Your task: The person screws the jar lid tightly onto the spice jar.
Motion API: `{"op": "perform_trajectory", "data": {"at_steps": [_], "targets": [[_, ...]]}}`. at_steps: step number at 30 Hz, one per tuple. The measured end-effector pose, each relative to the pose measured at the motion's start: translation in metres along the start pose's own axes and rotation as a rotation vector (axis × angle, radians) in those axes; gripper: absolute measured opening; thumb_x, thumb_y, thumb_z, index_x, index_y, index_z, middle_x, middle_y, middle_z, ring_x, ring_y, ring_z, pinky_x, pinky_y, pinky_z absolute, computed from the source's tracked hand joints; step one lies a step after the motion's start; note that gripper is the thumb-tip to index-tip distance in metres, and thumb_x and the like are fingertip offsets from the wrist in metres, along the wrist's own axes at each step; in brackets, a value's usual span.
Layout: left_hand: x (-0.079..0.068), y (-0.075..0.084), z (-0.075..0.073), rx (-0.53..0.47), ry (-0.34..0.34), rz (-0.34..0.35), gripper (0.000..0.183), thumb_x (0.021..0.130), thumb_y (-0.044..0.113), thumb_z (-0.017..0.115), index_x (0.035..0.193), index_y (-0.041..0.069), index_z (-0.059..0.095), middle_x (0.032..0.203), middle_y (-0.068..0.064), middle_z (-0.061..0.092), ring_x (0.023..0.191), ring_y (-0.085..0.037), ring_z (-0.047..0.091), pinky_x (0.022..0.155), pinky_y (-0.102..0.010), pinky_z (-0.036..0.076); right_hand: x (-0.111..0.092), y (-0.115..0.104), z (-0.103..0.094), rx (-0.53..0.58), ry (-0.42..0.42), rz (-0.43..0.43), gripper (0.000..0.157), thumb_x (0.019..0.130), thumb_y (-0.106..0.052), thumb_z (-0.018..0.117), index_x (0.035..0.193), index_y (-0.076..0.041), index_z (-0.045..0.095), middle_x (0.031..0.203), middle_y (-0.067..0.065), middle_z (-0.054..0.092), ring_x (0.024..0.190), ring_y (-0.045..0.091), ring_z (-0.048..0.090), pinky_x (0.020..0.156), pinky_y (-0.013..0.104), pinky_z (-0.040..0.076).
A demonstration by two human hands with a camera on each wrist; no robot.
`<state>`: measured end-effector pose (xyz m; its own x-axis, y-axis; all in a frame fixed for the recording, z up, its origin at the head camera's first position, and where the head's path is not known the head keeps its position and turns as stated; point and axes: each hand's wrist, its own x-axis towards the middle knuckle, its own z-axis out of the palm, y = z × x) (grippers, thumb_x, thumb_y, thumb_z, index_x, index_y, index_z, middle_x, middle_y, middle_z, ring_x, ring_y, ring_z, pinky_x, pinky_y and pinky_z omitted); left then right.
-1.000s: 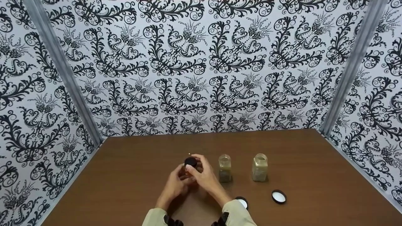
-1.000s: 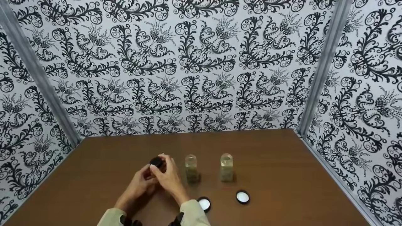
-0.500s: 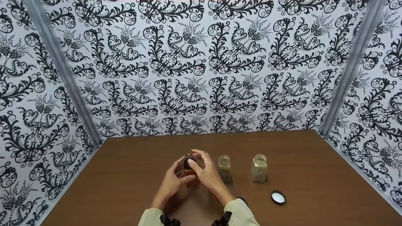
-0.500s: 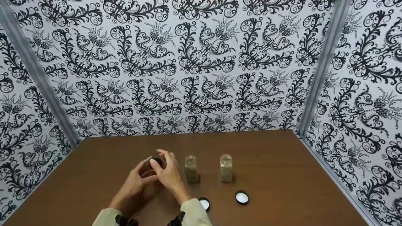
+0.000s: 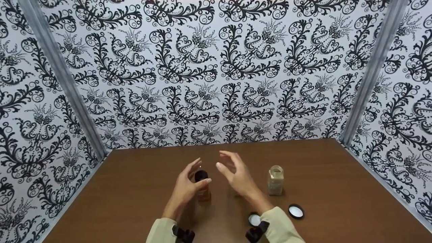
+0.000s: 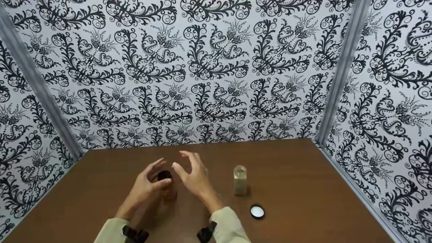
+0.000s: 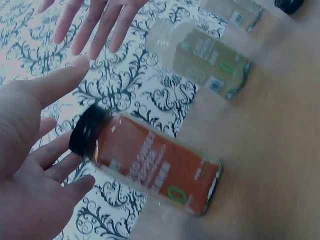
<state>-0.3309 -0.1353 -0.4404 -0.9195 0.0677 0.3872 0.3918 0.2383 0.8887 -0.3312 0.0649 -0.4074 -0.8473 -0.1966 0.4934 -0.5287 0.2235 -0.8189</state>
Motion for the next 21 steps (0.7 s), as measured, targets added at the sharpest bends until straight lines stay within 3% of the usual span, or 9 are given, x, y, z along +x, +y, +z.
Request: {"op": "perform_trajectory", "data": {"at_steps": [5, 12, 21], "targets": [[0.001, 0.007, 0.007, 0.05, 0.038, -0.039, 0.079, 0.079, 0.018, 0.086, 0.148, 0.013, 0.049, 0.147, -0.02, 0.053, 0.132, -0.036, 0.053, 0.109, -0.05, 0.047, -0.002, -0.004, -0.016, -0.029, -0.002, 0.004, 0.045, 0.098, -0.034, 0.064, 0.14, -0.021, 0.053, 0.138, 0.01, 0.055, 0.125, 0.035, 0.058, 0.106, 0.05, 0.05], [0.004, 0.018, 0.011, 0.164, 0.113, -0.019, 0.082, 0.076, 0.024, 0.088, 0.148, 0.02, 0.049, 0.147, -0.018, 0.053, 0.135, -0.039, 0.05, 0.114, -0.057, 0.04, -0.007, -0.006, -0.042, -0.149, 0.023, -0.009, 0.044, 0.095, -0.032, 0.068, 0.137, -0.028, 0.056, 0.137, -0.001, 0.057, 0.128, 0.024, 0.055, 0.111, 0.053, 0.044], [0.01, 0.034, 0.019, 0.17, 0.077, 0.063, 0.076, 0.079, 0.028, 0.087, 0.146, 0.021, 0.052, 0.15, -0.011, 0.053, 0.137, -0.036, 0.05, 0.113, -0.054, 0.042, -0.015, 0.0, -0.068, -0.221, -0.029, -0.031, 0.048, 0.094, -0.03, 0.07, 0.139, -0.024, 0.056, 0.143, 0.0, 0.053, 0.139, 0.027, 0.046, 0.118, 0.058, 0.034]]}}
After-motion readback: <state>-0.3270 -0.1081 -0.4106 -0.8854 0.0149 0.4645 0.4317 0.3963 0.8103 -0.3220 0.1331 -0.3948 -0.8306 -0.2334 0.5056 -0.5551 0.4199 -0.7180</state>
